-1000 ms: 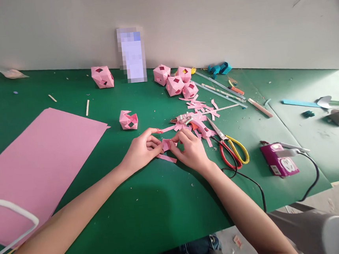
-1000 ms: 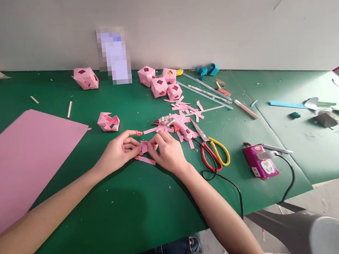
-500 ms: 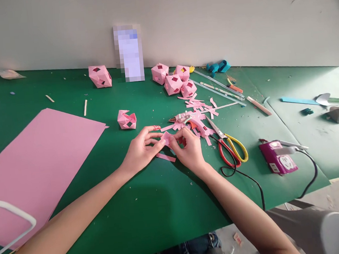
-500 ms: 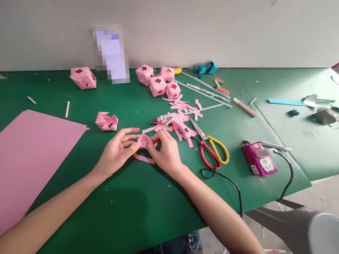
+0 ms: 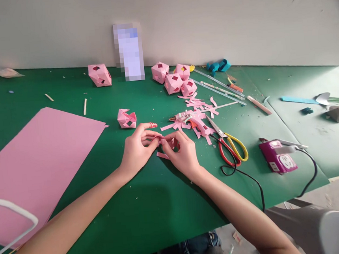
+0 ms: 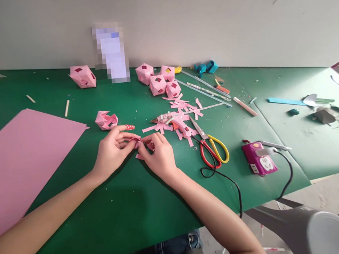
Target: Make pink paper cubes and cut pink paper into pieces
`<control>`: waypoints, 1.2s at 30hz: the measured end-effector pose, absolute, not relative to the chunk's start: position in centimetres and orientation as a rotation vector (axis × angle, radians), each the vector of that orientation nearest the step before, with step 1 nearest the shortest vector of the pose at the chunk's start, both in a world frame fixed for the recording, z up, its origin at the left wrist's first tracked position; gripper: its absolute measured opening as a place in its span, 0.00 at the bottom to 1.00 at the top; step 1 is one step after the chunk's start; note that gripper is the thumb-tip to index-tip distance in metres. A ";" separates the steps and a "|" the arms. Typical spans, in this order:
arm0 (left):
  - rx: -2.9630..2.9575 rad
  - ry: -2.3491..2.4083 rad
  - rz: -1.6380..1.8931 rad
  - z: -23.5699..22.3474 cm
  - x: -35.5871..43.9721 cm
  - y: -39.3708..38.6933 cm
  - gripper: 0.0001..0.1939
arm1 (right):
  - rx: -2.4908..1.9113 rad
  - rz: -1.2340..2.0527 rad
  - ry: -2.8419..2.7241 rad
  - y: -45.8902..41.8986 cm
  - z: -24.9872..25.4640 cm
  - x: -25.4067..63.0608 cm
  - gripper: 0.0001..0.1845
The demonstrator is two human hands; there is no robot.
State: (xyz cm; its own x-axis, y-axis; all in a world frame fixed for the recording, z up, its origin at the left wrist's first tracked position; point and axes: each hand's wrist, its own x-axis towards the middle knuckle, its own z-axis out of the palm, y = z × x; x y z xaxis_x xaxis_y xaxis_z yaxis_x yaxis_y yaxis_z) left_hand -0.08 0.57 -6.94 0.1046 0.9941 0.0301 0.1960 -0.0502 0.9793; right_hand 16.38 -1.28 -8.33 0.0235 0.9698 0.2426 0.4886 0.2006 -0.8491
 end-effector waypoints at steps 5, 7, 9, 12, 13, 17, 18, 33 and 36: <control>1.559 1.264 1.023 -6.6 0.0 0.3 0.18 | -1.325 0.535 -1.729 -1.0 -8.4 16.9 0.08; 1.539 1.264 1.037 -6.6 0.2 0.2 0.19 | -1.352 0.612 -1.665 -0.9 -8.3 16.9 0.10; 1.430 1.253 1.079 -6.7 0.4 0.1 0.22 | -1.402 0.753 -1.507 -0.9 -8.2 16.6 0.11; 1.226 1.237 1.110 -6.8 0.7 0.3 0.25 | -1.432 0.916 -1.302 -1.0 -8.1 16.0 0.14; 1.193 1.237 1.111 -6.8 0.8 0.4 0.26 | -1.435 0.941 -1.271 -1.0 -8.1 15.9 0.15; 1.198 1.255 1.120 -6.9 0.7 0.7 0.26 | -1.418 0.984 -1.275 -1.0 -7.8 15.8 0.13; 1.209 1.262 1.116 -6.9 0.6 0.7 0.26 | -1.414 0.984 -1.300 -1.0 -7.7 15.9 0.13; 1.287 1.245 0.980 -6.7 0.8 0.7 0.22 | -1.431 0.763 -1.488 -0.4 -8.0 16.3 0.09; 1.217 1.245 0.987 -6.8 0.9 0.7 0.24 | -1.422 0.752 -1.425 -0.6 -8.3 15.9 0.10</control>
